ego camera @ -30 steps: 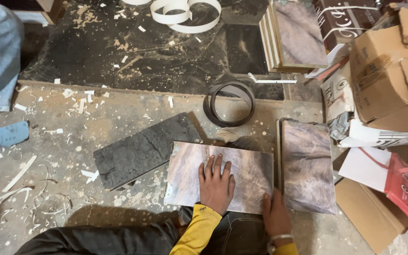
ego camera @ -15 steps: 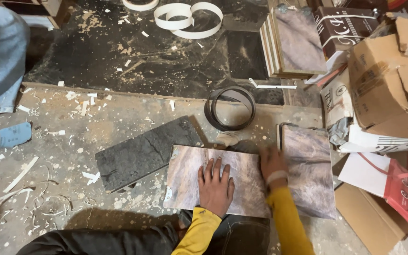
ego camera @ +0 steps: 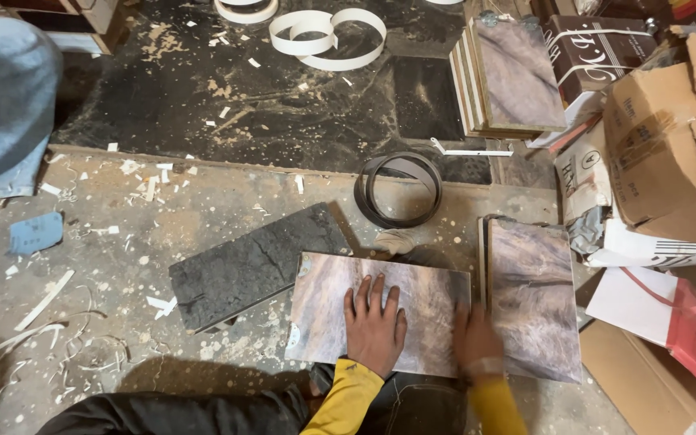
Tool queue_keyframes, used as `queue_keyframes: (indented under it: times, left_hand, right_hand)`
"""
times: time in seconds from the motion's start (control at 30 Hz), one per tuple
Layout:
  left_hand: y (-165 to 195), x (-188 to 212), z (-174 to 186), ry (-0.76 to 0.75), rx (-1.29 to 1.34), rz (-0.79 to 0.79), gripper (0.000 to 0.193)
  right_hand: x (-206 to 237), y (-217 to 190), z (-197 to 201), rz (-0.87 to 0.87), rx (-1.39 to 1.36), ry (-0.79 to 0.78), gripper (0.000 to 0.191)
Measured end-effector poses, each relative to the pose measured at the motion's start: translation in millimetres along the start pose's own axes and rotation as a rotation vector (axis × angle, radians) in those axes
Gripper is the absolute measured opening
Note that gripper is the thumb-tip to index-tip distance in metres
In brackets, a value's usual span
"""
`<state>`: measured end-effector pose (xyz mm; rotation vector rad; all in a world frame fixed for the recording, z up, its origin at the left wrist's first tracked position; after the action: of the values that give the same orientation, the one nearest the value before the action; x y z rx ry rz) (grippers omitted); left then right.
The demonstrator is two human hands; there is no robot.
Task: The person sits on the workshop floor and stacks printed decorative panels one at a time, aligning each panel by hand and pressing it flat onto the pile. They pick panels from the floor beside them, turn them over, and build up a stack next to a stack of framed boards.
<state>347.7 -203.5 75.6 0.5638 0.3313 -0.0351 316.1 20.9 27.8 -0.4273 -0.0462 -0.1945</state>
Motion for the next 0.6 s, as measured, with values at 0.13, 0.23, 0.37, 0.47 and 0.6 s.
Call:
queue_keyframes:
  times: [0.13,0.23,0.37,0.47,0.6]
  left_hand:
    - [1.4,6.4,3.9,-0.012,0.01,0.003,0.046]
    - [1.8,10.0,6.9,-0.02,0.005,0.015,0.046]
    - [1.4,8.5,8.4,0.014,-0.006,-0.008,0.046]
    - [0.6,4.6,6.0,-0.001,-0.007,-0.004,0.046]
    - [0.3,0.6,1.4,-0.014,-0.005,0.003,0.045]
  right_hand:
    - [-93.4,-26.0,4.4,0.069,0.026,0.019,0.054]
    - [-124.3,-28.4,1.1,0.081,-0.057,-0.04,0.049]
    - [-84.5,-8.9,-3.2,0.254,-0.134,0.171,0.052]
    - [-9.7,6.8,-4.3,0.045,-0.036,0.009,0.054]
    - [62.4,11.1,-0.2,-0.029,-0.053,0.016,0.06]
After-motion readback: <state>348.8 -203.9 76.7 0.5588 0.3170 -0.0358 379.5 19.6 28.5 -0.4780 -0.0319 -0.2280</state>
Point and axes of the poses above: each hand's wrist, its own x-axis away from the middle knuckle, its own z-axis out of the back of the hand, y = z × x, the point moved 1 cm from there along -x, towards the middle knuckle, and after that the axes turned 5 degrees about z, right-handed, at the moved point
